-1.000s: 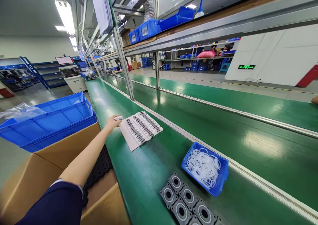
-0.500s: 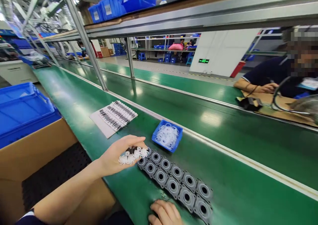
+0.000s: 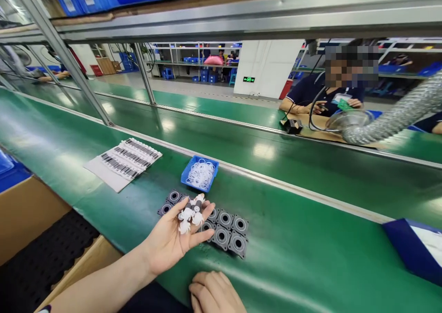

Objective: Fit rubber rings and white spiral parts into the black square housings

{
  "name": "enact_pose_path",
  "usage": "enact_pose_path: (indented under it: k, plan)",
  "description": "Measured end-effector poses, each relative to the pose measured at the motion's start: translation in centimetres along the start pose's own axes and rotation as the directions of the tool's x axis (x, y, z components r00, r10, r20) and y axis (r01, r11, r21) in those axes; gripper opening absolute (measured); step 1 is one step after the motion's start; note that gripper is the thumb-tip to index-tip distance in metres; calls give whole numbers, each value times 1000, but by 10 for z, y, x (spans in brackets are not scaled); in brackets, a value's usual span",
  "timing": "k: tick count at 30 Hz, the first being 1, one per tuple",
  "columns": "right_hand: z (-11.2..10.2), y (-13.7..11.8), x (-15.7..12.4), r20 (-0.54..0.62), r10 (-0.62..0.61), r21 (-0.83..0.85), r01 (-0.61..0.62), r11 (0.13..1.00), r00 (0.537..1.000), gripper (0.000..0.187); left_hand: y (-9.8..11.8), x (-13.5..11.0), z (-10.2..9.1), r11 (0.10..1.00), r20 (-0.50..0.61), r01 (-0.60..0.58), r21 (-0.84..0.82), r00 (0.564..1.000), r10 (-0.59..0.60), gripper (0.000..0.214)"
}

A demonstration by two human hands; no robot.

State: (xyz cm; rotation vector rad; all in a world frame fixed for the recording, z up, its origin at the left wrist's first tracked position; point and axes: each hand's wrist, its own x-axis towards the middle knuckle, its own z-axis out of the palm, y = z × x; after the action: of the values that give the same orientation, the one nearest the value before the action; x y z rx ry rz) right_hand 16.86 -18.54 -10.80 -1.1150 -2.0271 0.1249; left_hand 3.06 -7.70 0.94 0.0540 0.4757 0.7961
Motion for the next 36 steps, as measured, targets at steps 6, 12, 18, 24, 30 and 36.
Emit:
enact_pose_path:
  k: [6,12,18,24,30,36]
  plan:
    - [-49,2,10,4,99,84,-99,991,995,20,-6,-2,4,999,-101,-6,-46,995,1,28]
    - [-86,7,24,-24,349,192,-338,921,937,17,-5,-6,-1,994,-74,16,108,997,-8,34]
    - [-80,3,46,76,609,524,-551,649,789,34,-14,-9,-16,881,13,15,474,1000,-24,52]
    - [-72,0,65,134,555,366,-562,742,821,15,-21,-7,-33,669,72,-14,743,996,-58,34]
    - [-76,1,54,110,595,397,-584,708,796,10,-22,-6,-43,670,-7,98,736,991,-137,37]
    - [-90,43,49,-241,604,200,-570,797,760,17,-18,-7,-35,782,-49,140,607,989,-139,41]
